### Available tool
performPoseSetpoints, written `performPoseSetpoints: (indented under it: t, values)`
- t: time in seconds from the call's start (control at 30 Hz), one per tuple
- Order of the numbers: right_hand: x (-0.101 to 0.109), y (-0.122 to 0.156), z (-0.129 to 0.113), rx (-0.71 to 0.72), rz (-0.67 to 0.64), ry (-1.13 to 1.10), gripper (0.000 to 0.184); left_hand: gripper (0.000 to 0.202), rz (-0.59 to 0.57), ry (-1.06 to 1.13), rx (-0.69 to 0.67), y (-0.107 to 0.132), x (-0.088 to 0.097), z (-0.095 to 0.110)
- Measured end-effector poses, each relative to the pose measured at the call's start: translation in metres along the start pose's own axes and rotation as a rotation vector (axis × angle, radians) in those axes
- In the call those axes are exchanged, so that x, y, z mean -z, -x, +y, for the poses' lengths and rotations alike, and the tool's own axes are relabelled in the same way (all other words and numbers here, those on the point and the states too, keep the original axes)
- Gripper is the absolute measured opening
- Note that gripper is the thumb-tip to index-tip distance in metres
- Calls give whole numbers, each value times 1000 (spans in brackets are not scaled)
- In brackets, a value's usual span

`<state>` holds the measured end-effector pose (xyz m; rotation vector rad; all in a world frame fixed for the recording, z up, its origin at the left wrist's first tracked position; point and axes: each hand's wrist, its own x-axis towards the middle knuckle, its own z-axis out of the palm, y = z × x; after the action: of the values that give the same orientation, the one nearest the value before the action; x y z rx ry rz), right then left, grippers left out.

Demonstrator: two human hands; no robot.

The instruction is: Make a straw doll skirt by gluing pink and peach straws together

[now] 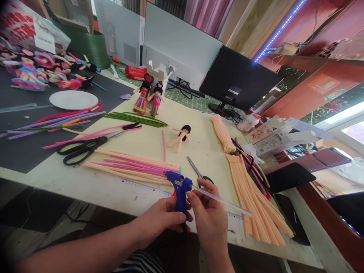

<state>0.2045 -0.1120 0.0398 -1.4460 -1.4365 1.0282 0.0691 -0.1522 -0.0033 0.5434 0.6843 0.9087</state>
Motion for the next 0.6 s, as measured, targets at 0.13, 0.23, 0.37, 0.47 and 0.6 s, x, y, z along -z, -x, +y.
performPoseSetpoints:
  t: [0.13, 0.23, 0.37, 0.47, 0.6]
  values:
    - [0, -2, 6, -31, -50, 17, 46, 35, -8, -2, -1, 0, 0, 1]
    - [0, -3, 12, -109, -174, 88, 46, 32, -30, -24, -27, -1, 0, -2]
    - [-5, 0, 14, -157, -305, 195, 33, 29, -48, -69, -62, -2, -2, -4]
    - [-10, 2, 10, -122, -256, 227, 30, 28, -19, -118, -57, -2, -2, -2]
    - [-9, 0, 6, -159, -191, 208, 34, 29, -76, -212, 85, 2, 3, -1]
